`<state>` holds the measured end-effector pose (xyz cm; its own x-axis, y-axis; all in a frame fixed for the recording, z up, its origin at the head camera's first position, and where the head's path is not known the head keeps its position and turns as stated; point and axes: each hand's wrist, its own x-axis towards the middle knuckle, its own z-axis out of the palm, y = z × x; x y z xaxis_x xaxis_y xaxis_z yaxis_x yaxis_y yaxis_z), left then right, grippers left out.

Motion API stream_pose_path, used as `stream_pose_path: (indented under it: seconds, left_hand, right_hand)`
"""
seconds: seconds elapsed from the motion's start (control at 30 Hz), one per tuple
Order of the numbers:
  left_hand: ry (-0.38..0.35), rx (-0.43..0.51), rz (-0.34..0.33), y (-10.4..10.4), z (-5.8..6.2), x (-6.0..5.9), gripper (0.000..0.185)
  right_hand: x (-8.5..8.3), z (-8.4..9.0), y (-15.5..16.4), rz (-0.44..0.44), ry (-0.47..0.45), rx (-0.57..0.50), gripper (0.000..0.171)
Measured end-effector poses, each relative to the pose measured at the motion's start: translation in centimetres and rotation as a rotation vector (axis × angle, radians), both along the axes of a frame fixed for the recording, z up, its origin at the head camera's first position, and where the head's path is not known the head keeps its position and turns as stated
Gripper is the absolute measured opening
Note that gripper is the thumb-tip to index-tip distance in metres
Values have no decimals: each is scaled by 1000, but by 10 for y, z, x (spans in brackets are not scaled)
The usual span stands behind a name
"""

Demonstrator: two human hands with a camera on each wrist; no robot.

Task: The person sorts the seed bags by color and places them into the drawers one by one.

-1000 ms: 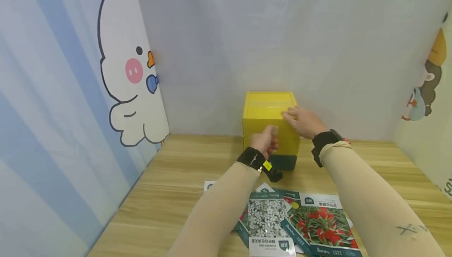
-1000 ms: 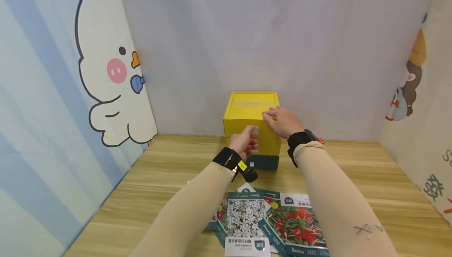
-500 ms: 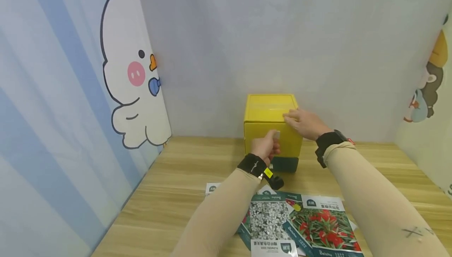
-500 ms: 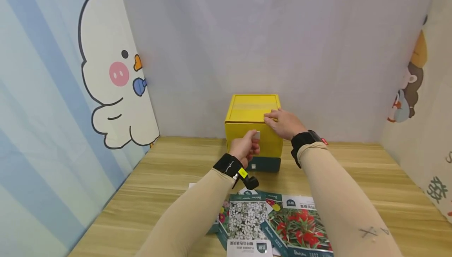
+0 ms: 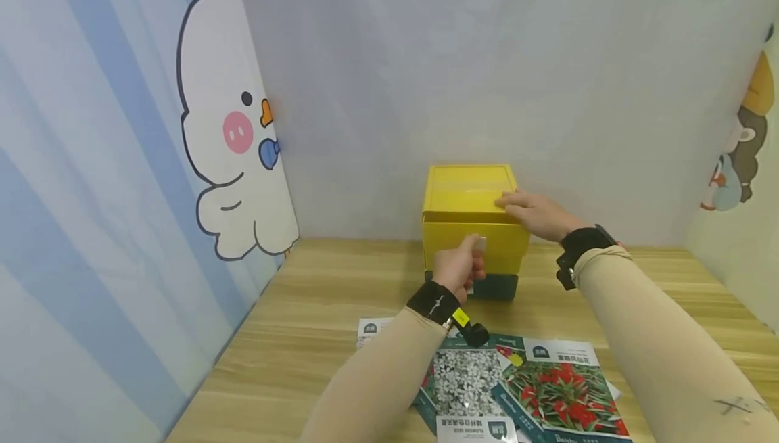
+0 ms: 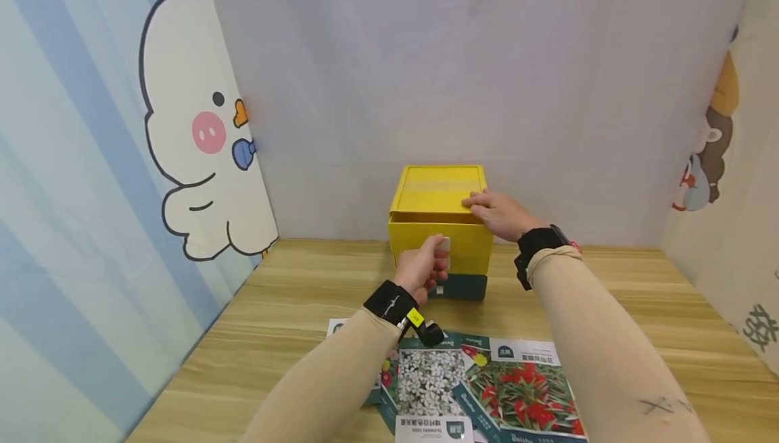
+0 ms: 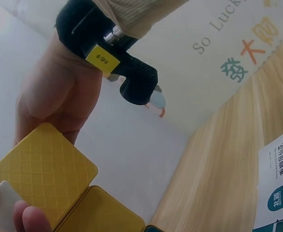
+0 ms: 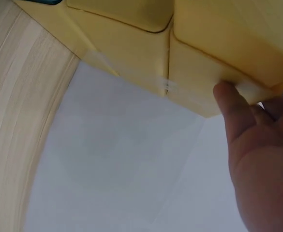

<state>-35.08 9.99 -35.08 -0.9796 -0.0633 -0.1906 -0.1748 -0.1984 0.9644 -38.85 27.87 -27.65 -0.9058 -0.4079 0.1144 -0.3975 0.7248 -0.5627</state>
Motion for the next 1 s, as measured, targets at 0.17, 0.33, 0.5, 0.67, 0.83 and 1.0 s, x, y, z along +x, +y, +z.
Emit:
stream_pose_path:
  seconds: [0.17,0.33,0.5,0.67,0.83,1.0]
  left_hand:
    - [22,2,-17,-8,-5,11,45]
    - [23,-5,-33,-12,-5,23,44]
    - [9,-2,-56,-11,-2,33,43]
    - [11,9,-80,-12,-3,41,43]
    - [24,13,-113,-17,-6,49,42]
    - [31,-10,-147,-22,-8,59,43]
  right_hand:
    - [1,-3,-1,23,-55,-90,42]
    - [1,-6,2,47,-67,-126,41]
    - [2,-5,8,46,-72,-122,42]
    - [5,-4,11,49,-78,-119,43]
    - [4,-5,13,62,-82,-122,45]
    - [3,-7,14,61,-75,-104,47]
